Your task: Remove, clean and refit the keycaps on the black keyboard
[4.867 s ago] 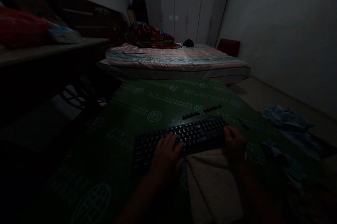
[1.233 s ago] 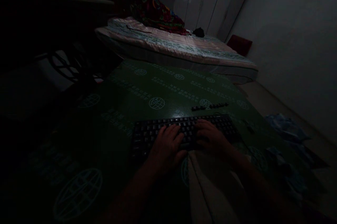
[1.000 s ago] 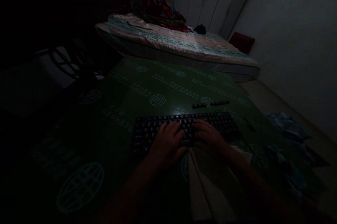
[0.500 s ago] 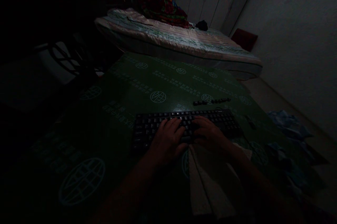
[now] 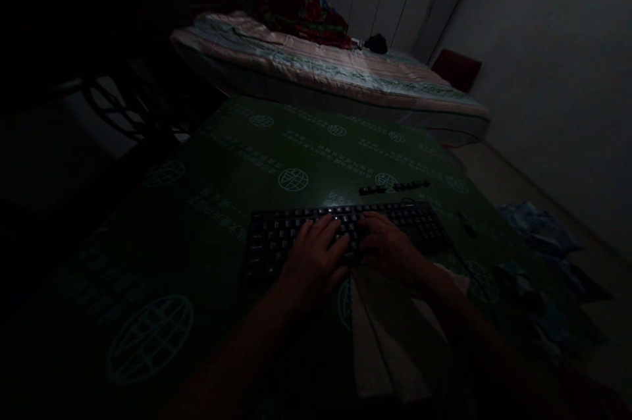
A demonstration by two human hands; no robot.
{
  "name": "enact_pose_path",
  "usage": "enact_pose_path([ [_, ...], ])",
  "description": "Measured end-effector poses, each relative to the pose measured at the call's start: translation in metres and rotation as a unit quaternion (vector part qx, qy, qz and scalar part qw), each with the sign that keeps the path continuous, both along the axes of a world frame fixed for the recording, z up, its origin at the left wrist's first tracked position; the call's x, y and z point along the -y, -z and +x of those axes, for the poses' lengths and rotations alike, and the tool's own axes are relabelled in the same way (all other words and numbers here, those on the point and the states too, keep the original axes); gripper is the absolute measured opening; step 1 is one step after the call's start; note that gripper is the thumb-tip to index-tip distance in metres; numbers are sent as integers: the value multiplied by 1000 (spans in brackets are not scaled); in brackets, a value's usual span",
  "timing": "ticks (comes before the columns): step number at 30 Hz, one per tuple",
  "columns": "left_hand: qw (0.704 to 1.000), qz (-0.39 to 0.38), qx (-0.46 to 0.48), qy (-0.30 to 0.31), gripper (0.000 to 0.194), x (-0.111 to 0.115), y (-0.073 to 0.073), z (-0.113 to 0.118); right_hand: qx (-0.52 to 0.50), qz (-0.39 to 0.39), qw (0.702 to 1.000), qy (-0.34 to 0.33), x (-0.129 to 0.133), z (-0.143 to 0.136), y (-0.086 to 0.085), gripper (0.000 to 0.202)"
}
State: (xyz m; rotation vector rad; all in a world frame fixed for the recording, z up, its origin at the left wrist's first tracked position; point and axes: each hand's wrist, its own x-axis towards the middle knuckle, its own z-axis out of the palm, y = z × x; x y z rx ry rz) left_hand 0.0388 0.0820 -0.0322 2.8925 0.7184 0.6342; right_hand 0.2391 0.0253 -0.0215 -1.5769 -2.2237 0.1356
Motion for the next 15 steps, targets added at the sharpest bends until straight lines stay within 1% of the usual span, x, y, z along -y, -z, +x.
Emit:
enact_pose_path([
  [2, 1000, 18, 11, 20, 29, 3, 1, 2, -3, 2, 1000, -6, -1, 0, 0, 7],
  [4, 999, 30, 21, 34, 23, 5, 4, 5, -5, 6, 1000, -11, -2, 1, 0, 6],
  [10, 998, 32, 18, 54, 21, 7, 11, 9, -15, 6, 1000, -11, -3, 3, 6, 5],
  [15, 998, 20, 20, 54, 19, 5, 11, 9, -4, -11, 1000, -17, -5, 2, 1, 8],
])
